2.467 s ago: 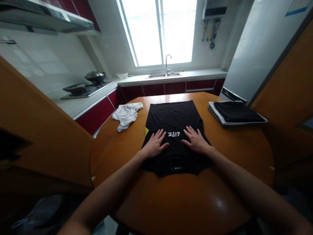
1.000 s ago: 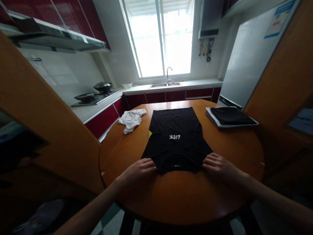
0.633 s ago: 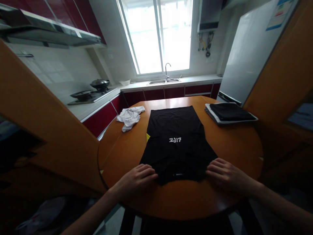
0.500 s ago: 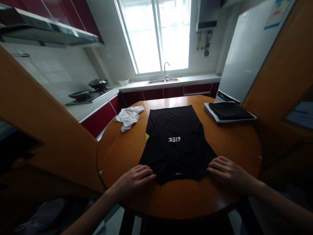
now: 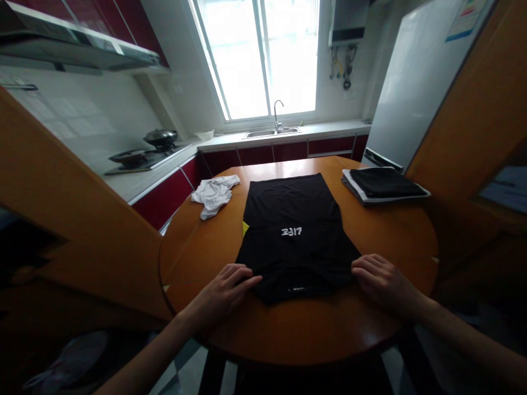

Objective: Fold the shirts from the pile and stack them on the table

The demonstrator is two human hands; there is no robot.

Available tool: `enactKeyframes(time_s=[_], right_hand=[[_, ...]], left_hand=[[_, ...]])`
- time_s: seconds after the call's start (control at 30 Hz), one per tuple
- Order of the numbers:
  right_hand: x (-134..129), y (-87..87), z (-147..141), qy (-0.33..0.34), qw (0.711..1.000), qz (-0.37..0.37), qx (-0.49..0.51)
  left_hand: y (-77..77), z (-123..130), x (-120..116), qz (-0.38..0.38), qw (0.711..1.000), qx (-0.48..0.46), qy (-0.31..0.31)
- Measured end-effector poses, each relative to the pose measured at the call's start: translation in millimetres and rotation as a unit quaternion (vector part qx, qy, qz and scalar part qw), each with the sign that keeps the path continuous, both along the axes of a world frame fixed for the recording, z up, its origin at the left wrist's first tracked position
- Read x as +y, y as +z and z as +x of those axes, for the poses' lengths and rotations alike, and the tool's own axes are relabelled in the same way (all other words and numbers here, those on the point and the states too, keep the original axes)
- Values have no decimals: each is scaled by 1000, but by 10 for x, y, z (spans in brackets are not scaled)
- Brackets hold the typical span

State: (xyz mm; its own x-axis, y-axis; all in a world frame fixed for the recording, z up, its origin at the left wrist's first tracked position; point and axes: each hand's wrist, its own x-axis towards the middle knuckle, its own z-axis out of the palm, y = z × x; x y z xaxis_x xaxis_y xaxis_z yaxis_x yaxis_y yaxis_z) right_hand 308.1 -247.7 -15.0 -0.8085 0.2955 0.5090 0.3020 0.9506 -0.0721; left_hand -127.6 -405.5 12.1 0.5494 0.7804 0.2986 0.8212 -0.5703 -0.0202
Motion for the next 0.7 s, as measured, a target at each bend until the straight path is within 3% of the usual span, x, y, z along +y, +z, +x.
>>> enactKeyframes(time_s=[0.23,0.4,0.57,0.7], right_hand=[[74,-114,-34,-27,994,-58,87],[219,62,-179,-30,981,-119,150],[579,277,-396,-41,969,-166,179],[1013,282,-569,-75,962,-206,160]], left_hand=[[8,-155,52,-19,992,-124,-6],[33,-227,284,-19,971,-238,23],[169,-347,661,-13,959,-270,79],[216,-460,998,-50,945,-283,154]])
